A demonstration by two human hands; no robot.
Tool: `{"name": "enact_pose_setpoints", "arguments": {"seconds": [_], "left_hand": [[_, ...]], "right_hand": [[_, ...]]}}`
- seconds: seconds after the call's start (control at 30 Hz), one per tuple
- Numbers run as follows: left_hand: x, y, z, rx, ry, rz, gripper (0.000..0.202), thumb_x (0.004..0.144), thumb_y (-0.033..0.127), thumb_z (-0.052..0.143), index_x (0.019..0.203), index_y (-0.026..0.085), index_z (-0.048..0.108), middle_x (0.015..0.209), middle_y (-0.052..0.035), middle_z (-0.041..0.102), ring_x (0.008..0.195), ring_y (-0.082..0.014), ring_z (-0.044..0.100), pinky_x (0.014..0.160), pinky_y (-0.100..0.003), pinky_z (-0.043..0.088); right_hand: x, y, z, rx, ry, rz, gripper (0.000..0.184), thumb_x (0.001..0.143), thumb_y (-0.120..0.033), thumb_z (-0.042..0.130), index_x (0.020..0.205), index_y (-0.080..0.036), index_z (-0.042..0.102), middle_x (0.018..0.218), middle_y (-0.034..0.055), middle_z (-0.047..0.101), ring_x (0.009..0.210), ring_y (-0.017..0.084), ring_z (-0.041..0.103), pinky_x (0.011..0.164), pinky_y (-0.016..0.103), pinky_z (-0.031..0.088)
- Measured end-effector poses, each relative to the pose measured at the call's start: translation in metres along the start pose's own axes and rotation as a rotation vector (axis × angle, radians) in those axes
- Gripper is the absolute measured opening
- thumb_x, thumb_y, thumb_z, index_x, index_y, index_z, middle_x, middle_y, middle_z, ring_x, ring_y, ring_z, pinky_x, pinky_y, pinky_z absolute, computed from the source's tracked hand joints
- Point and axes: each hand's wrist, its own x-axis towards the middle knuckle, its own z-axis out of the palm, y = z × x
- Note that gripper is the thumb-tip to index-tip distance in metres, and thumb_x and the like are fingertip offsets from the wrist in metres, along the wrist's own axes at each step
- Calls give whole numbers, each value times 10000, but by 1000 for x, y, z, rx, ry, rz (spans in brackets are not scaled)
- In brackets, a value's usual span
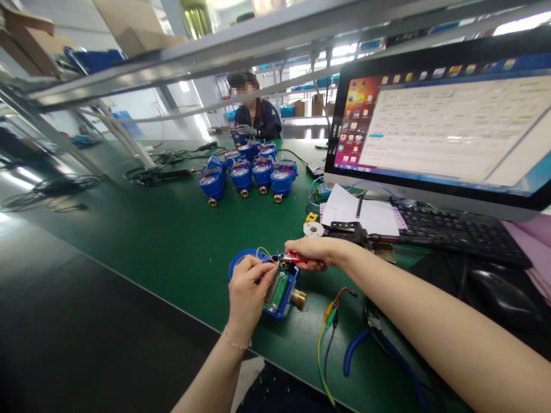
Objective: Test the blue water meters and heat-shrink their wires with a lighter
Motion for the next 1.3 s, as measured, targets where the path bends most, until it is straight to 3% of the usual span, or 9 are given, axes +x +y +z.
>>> {"name": "enact_pose_setpoints", "arguments": {"seconds": [0.23, 1.3], "left_hand": [[-2, 1, 0, -6, 29, 12, 128, 823, 255, 562, 768, 202, 665, 708, 9, 572, 727, -125, 528, 755, -294, 385], [-4, 0, 0, -50, 79, 54, 118, 817, 222, 573, 746, 180, 657, 678, 15, 552, 703, -112, 522, 751, -282, 391]], "right_hand": [[-3, -3, 1, -26, -28, -6, 457, 892, -341, 255, 483, -177, 376, 350, -28, 291, 266, 69, 199, 264, 157, 162], [2, -5, -3, -22, -73, 1, 459, 893, -351, 242, 489, -175, 372, 349, -35, 283, 267, 66, 191, 266, 153, 163]]}}
